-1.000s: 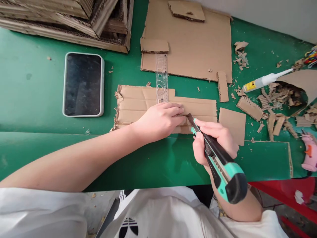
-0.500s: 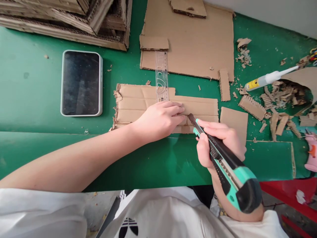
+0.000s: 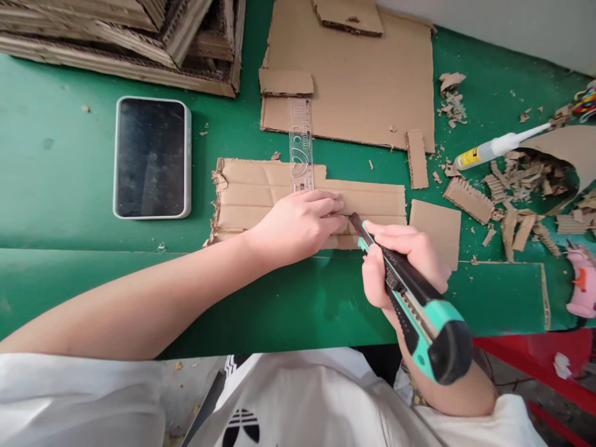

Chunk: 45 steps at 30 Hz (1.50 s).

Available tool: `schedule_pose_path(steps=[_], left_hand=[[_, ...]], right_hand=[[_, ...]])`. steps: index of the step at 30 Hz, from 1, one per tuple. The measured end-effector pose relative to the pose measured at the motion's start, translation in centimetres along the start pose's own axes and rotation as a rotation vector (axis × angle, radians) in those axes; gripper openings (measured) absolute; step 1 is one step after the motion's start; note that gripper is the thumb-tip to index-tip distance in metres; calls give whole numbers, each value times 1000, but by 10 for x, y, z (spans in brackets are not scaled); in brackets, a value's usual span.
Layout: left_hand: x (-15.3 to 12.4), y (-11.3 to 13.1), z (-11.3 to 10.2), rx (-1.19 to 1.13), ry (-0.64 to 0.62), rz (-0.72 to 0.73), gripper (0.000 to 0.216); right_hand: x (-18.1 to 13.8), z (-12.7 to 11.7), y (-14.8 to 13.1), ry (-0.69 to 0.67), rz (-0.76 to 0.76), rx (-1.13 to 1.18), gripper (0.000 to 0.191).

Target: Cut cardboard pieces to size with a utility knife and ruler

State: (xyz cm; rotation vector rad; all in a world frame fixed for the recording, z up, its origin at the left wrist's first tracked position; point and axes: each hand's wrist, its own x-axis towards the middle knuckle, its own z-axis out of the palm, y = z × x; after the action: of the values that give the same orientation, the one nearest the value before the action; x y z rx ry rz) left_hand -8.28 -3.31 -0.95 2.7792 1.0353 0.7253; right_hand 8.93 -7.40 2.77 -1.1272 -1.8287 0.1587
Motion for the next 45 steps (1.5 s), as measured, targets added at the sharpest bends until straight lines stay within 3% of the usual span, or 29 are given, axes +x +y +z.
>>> schedule_pose_path(steps=[3, 5, 12, 14, 19, 30, 40, 45], left_hand=[[0, 0, -1, 8, 13, 14, 24], [1, 0, -1, 6, 18, 19, 24], [2, 0, -2, 15, 14, 23, 28], [1, 0, -2, 20, 12, 14, 27], [1, 0, -1, 25, 31, 16, 27], [1, 0, -1, 26, 0, 6, 30], [1, 0, -2, -4, 2, 12, 27], [0, -1, 0, 5, 13, 6, 25]], right_hand=[[0, 5, 3, 29, -155, -41, 23], [-1, 7, 5, 30, -179, -14, 22], [-9, -4, 13, 52, 215, 123, 12], [-10, -7, 14, 76, 242, 163, 12], [-11, -4, 19, 89, 145, 201, 21], [-9, -1, 13, 18, 36, 21, 17], [-3, 0, 19, -49, -70, 118, 23], [-9, -5, 27, 40, -23, 164, 24]])
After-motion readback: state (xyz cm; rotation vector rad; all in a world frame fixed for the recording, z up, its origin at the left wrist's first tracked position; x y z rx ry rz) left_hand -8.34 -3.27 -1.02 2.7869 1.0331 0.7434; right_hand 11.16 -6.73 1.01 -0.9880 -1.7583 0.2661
